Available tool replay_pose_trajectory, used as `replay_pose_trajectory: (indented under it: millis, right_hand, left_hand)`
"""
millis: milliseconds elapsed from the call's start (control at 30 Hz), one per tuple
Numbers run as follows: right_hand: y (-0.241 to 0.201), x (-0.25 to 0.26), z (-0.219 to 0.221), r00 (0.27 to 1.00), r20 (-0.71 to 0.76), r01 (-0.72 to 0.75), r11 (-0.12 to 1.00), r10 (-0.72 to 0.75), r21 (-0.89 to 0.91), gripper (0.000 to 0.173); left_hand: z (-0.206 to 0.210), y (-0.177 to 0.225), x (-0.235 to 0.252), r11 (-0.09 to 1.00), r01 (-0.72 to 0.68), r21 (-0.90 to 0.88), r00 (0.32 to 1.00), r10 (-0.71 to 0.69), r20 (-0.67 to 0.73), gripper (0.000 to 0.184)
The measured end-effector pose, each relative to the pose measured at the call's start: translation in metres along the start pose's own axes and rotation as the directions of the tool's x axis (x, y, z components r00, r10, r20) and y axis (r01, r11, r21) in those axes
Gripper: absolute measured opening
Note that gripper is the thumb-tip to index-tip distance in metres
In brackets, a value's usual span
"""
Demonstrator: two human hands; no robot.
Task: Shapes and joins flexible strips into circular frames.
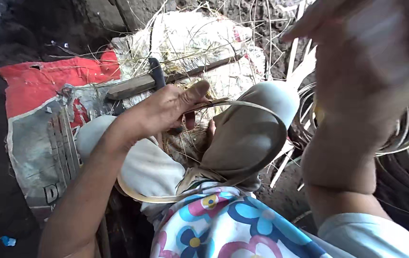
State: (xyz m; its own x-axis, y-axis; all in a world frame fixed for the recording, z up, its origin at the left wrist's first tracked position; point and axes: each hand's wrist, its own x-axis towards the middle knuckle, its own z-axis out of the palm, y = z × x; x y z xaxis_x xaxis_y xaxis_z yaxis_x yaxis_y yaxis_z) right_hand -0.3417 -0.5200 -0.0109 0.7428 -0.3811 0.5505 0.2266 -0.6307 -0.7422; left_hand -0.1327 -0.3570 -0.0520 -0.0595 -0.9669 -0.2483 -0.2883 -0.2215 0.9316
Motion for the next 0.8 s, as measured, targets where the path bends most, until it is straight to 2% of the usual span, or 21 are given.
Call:
replay_pose_trajectory:
  millis: [67, 100, 133, 200, 300, 400, 467, 600, 733, 800]
  right_hand:
    - [-0.004, -0.025, 0.026, 0.978, 0.201, 0.132, 0.927, -0.063, -0.35, 0.027]
    - [0.0, -0.032, 0.04, 0.964, 0.255, 0.185, 0.885, -0.079, -0.427, 0.031]
    - [0.007, -0.037, 0.052, 0.954, 0.277, 0.236, 0.849, -0.112, -0.472, 0.031]
    - [0.024, -0.044, 0.066, 0.936, 0.261, 0.341, 0.793, -0.236, -0.505, 0.022]
    - [0.037, -0.048, 0.067, 0.902, 0.203, 0.432, 0.801, -0.381, -0.414, 0.013]
    - [0.036, -0.047, 0.059, 0.93, 0.136, 0.365, 0.894, -0.34, -0.26, 0.012]
    - [0.034, -0.045, 0.055, 0.951, 0.097, 0.31, 0.923, -0.295, -0.23, 0.013]
    - [0.026, -0.046, 0.055, 0.98, -0.011, 0.189, 0.95, -0.198, -0.248, 0.013]
    - [0.011, -0.08, 0.048, 0.972, -0.118, 0.162, 0.945, -0.202, -0.285, 0.027]
    - [0.008, -0.107, 0.06, 0.97, -0.206, 0.059, 0.947, -0.129, -0.316, 0.023]
  left_hand:
    - [-0.003, 0.003, 0.001, 0.977, 0.109, -0.181, 0.993, -0.098, 0.069, 0.062]
    - [-0.003, 0.003, 0.002, 0.965, 0.138, -0.224, 0.988, -0.119, 0.094, 0.064]
    - [-0.002, 0.004, 0.004, 0.957, 0.163, -0.241, 0.983, -0.137, 0.121, 0.065]
    - [-0.001, 0.005, 0.005, 0.945, 0.197, -0.259, 0.976, -0.163, 0.148, 0.065]
    - [-0.001, 0.006, 0.004, 0.928, 0.229, -0.293, 0.97, -0.191, 0.152, 0.066]
    - [0.001, 0.006, 0.006, 0.91, 0.252, -0.328, 0.964, -0.208, 0.163, 0.061]
    - [0.003, 0.006, 0.008, 0.921, 0.228, -0.317, 0.968, -0.18, 0.175, 0.052]
    - [0.004, 0.004, 0.011, 0.956, 0.077, -0.285, 0.979, -0.019, 0.204, 0.022]
    - [0.002, 0.0, 0.014, 0.979, 0.022, -0.205, 0.985, 0.014, 0.17, 0.028]
    - [-0.001, -0.003, 0.014, 0.983, 0.003, -0.184, 0.986, 0.028, 0.164, 0.028]
